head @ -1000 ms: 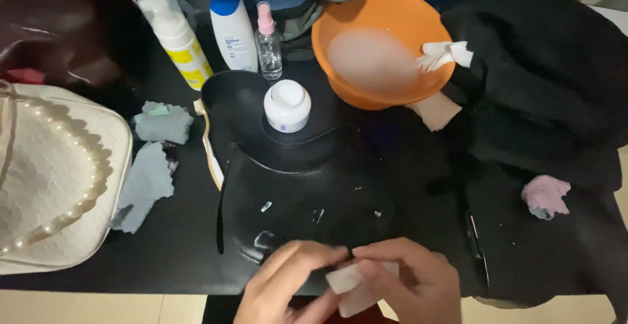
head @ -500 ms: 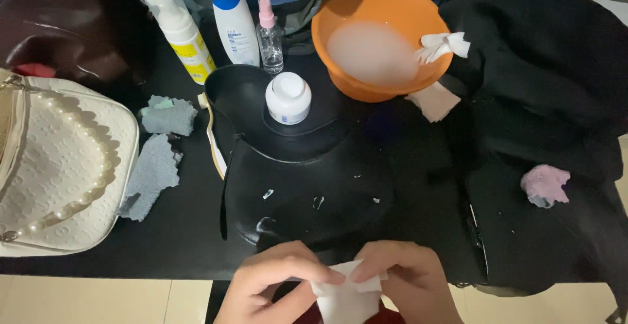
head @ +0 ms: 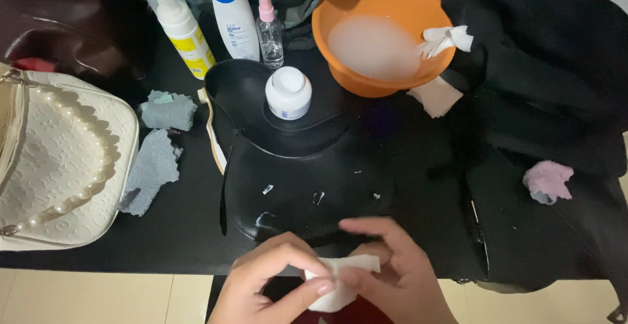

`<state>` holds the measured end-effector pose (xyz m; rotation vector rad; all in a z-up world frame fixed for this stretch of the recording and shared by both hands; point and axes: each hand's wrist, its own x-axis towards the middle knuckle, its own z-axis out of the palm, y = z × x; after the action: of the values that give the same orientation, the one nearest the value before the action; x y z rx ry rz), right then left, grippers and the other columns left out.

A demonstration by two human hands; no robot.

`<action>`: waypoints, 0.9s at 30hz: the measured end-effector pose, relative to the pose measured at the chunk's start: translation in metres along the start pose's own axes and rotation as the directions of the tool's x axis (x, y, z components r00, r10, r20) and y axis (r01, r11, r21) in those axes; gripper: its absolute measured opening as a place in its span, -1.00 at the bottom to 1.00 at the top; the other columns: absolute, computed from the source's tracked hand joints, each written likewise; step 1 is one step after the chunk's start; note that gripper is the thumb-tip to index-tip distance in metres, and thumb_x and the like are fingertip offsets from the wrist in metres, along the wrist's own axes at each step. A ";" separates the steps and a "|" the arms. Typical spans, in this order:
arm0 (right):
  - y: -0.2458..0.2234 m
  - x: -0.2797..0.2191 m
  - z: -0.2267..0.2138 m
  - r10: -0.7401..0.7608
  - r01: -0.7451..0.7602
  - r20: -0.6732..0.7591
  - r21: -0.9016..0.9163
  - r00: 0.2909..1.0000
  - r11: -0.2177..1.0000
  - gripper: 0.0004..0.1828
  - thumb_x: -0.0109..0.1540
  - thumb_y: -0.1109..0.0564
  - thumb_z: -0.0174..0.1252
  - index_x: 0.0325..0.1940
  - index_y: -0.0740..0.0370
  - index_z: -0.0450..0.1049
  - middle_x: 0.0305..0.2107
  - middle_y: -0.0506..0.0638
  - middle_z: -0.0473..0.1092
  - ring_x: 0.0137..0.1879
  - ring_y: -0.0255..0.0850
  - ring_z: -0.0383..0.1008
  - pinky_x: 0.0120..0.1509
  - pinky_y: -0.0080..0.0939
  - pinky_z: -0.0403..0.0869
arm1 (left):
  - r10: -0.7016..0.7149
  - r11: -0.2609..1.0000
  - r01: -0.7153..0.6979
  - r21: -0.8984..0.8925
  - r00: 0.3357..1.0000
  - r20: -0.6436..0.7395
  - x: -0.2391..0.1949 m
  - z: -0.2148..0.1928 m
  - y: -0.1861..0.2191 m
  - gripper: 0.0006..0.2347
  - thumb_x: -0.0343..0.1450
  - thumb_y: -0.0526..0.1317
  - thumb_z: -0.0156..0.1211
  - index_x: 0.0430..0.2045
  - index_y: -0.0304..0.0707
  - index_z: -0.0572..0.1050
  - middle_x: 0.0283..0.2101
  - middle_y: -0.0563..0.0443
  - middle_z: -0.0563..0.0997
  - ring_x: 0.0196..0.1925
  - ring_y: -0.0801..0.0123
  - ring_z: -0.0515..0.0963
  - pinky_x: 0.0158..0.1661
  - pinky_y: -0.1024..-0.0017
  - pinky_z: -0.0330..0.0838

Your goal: Cleaning a black leather bag by wiping it with a cotton pad and cleaning solution.

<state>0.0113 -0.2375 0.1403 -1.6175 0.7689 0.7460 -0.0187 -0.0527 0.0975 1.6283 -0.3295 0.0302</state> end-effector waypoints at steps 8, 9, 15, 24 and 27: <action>0.052 0.047 -0.023 -0.528 0.559 0.185 -0.274 0.829 0.782 -0.68 0.10 0.21 0.38 -0.12 -0.06 0.82 -0.19 -0.17 0.83 -0.13 -0.32 0.84 -0.09 -0.40 0.78 | -0.008 0.999 0.009 0.033 1.000 -0.018 -0.003 -0.006 -0.005 -0.82 0.35 -0.32 0.40 -0.21 -0.09 0.72 -0.35 0.06 0.74 -0.37 0.46 0.66 -0.32 0.52 0.56; 0.060 0.054 -0.027 -0.718 0.769 0.280 -0.175 0.637 0.615 -0.69 0.10 0.31 0.35 -0.14 0.02 0.79 -0.26 -0.05 0.80 -0.21 -0.26 0.82 -0.20 -0.36 0.78 | 0.014 1.000 -0.014 0.015 1.000 -0.004 -0.003 -0.007 -0.006 -0.84 0.36 -0.36 0.38 -0.26 -0.07 0.73 -0.39 0.07 0.72 -0.39 0.44 0.65 -0.33 0.52 0.54; 0.046 0.039 -0.023 -0.889 0.920 0.347 0.146 0.297 0.365 -0.79 0.20 0.33 0.28 -0.24 0.04 0.71 -0.22 0.13 0.65 -0.20 -0.17 0.73 -0.17 -0.33 0.60 | 0.217 0.976 -0.219 0.003 0.970 0.111 0.001 -0.014 -0.013 -0.88 0.45 -0.38 0.23 -0.23 -0.15 0.64 -0.25 -0.02 0.73 -0.26 0.38 0.72 -0.18 0.52 0.55; 0.050 0.034 -0.023 -0.797 0.812 0.394 0.181 0.457 0.555 -0.72 0.21 0.40 0.20 -0.18 0.10 0.69 -0.25 0.14 0.64 -0.22 -0.12 0.68 -0.22 -0.23 0.62 | -0.116 0.978 0.145 -0.151 0.976 0.186 -0.010 -0.016 -0.007 -0.84 0.43 -0.32 0.25 -0.20 -0.03 0.70 -0.26 -0.01 0.71 -0.23 0.29 0.68 -0.20 0.36 0.58; 0.040 0.024 -0.024 -0.681 0.709 0.442 0.131 0.584 0.693 -0.80 0.21 0.32 0.21 -0.22 0.15 0.71 -0.24 0.12 0.63 -0.16 -0.12 0.67 -0.13 -0.16 0.63 | 0.034 0.991 -0.011 -0.132 0.984 0.173 -0.003 -0.019 -0.008 -0.87 0.40 -0.14 0.37 -0.28 -0.12 0.66 -0.31 -0.03 0.64 -0.30 0.36 0.63 -0.25 0.50 0.41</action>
<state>-0.0061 -0.2691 0.1021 -1.5286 -0.2700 0.5228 -0.0167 -0.0332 0.0906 1.5004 -0.4755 -0.1158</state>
